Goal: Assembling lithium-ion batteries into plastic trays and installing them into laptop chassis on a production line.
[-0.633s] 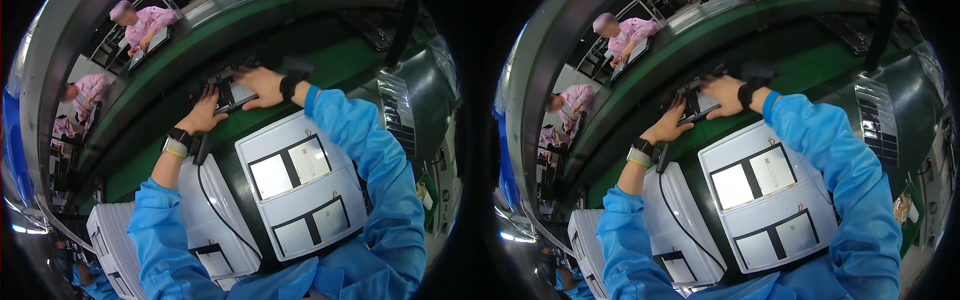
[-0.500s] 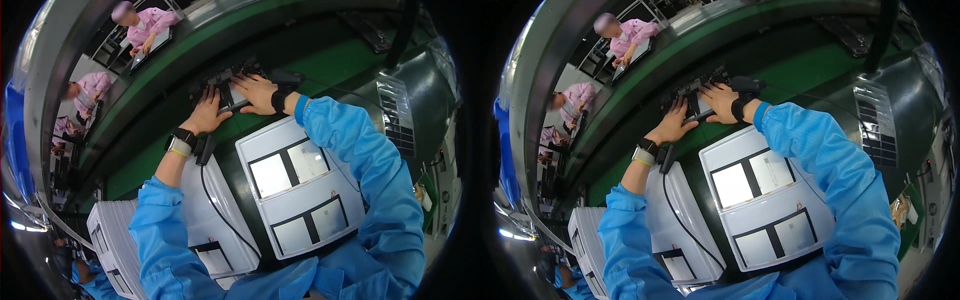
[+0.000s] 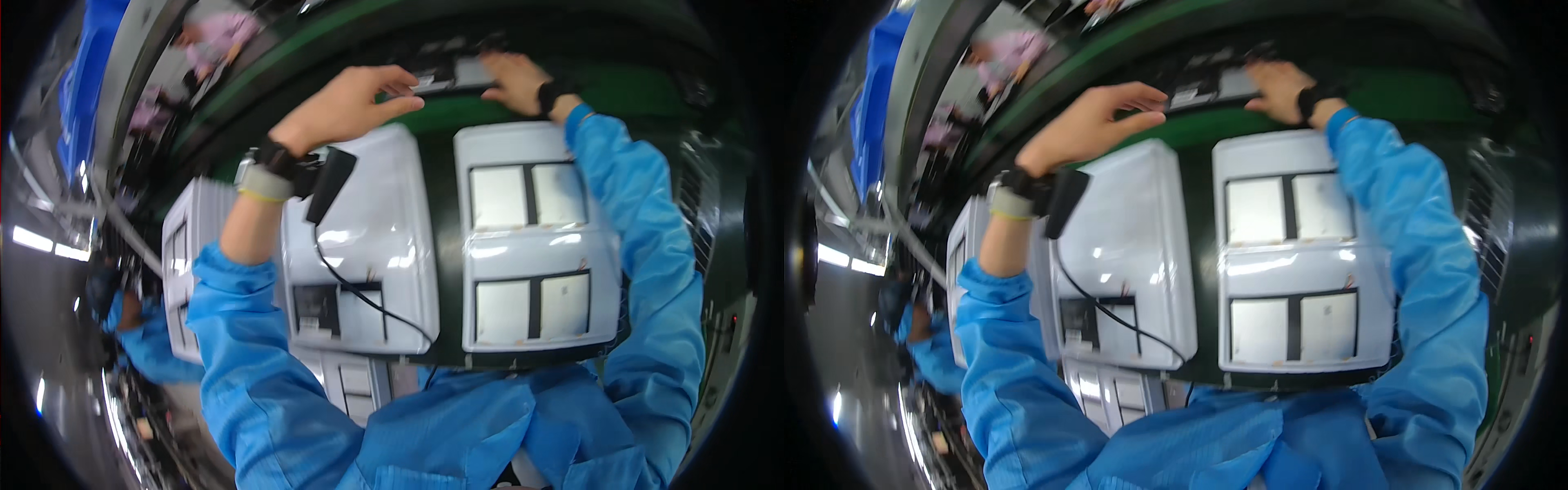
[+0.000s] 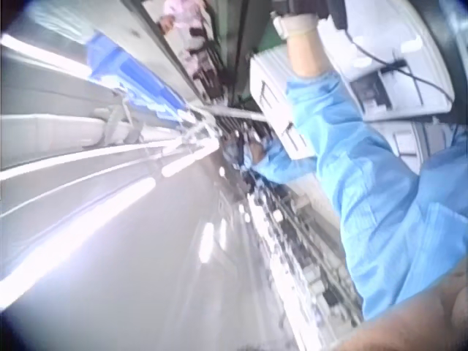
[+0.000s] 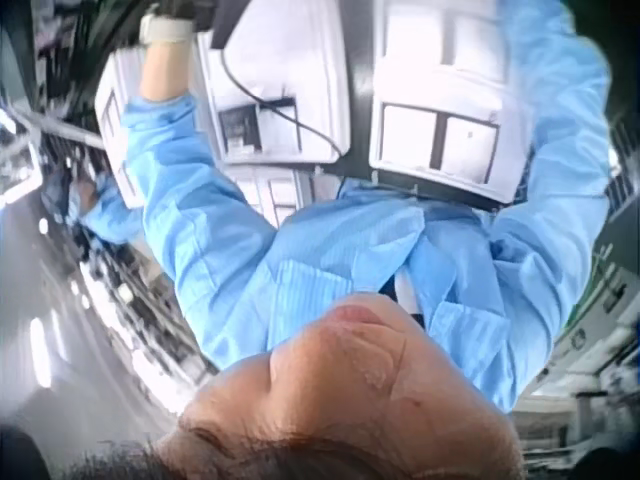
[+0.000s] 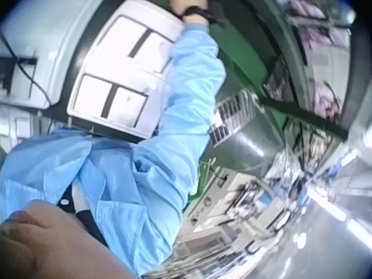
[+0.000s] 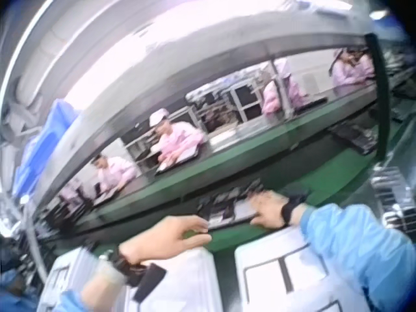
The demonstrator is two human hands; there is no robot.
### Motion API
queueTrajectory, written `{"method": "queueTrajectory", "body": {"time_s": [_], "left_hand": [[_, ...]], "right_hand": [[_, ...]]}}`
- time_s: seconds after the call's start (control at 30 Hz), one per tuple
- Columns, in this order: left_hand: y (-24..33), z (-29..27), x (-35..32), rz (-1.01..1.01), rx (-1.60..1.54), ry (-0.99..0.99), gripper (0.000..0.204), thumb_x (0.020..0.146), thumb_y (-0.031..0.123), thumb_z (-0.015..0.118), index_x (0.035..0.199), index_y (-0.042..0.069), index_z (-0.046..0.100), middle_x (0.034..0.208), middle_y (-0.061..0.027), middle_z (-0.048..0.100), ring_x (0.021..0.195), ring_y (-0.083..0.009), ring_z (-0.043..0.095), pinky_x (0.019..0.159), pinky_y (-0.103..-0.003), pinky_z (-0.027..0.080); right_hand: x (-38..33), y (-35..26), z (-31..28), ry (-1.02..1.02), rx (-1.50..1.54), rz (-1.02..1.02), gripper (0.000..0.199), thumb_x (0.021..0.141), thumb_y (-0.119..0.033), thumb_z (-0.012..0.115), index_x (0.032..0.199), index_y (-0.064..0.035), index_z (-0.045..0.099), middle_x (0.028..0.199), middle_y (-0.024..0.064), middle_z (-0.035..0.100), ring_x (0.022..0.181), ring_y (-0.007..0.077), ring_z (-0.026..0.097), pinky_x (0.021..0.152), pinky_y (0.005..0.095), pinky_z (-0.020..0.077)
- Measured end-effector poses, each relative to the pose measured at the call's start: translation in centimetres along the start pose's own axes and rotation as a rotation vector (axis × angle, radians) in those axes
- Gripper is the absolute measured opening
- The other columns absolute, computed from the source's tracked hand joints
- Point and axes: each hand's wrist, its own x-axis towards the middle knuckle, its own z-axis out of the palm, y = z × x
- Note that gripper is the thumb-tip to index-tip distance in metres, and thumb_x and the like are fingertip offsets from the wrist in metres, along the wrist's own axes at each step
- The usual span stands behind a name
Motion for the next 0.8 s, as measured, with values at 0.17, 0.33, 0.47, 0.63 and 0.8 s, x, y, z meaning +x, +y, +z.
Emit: {"method": "queueTrajectory", "body": {"time_s": [0.17,0.33,0.47,0.63,0.8], "left_hand": [[5.4,-0.4,-14.8,-0.312,-0.147,-0.262,0.026,0.093,0.022,0.078,0.107,0.001,0.071,0.095,-0.0091,0.074,0.088,-0.0173,0.070,0.085,-0.033,0.054],[6.5,7.3,-24.6,-0.414,0.114,-0.092,0.070,0.062,0.028,0.097,0.116,0.001,0.062,0.122,-0.0178,0.059,0.113,-0.0365,0.061,0.096,-0.042,0.053],[5.2,7.7,-24.7,-0.335,0.114,-0.003,0.064,0.064,0.023,0.097,0.110,0.003,0.058,0.110,-0.0171,0.063,0.098,-0.0341,0.064,0.086,-0.040,0.054],[5.6,5.3,-20.9,-0.473,-0.255,0.245,0.040,0.087,0.013,0.083,0.115,0.002,0.056,0.089,-0.0097,0.070,0.079,-0.0174,0.067,0.075,-0.030,0.053],[5.5,6.5,-8.1,-0.168,-0.656,0.370,0.036,0.091,0.009,0.079,0.118,0.000,0.057,0.096,-0.0067,0.072,0.088,-0.0101,0.068,0.079,-0.025,0.053]], "right_hand": [[0.5,2.1,1.9,0.102,0.027,0.008,0.079,0.096,-0.049,0.066,0.156,-0.0041,0.040,0.161,0.0212,0.039,0.150,0.0359,0.036,0.124,0.0488,0.0267],[2.1,1.4,-1.6,0.186,0.401,-0.047,0.074,0.094,-0.047,0.071,0.150,-0.0049,0.049,0.149,0.0230,0.053,0.137,0.0381,0.053,0.114,0.0420,0.0439],[-2.7,-4.1,-9.3,0.319,0.760,-0.158,0.054,0.101,-0.024,0.068,0.147,-0.0027,0.051,0.146,0.0180,0.057,0.130,0.0251,0.058,0.108,0.0362,0.0485],[-11.2,-7.3,-15.1,0.357,0.930,-0.331,0.047,0.101,-0.027,0.070,0.140,-0.0034,0.059,0.126,0.0127,0.069,0.115,0.0195,0.067,0.099,0.0322,0.0533],[-16.9,-10.9,-14.8,0.198,1.348,-0.011,0.032,0.097,-0.012,0.072,0.125,0.0023,0.065,0.106,0.0066,0.069,0.100,0.0123,0.067,0.090,0.0266,0.0555]]}}
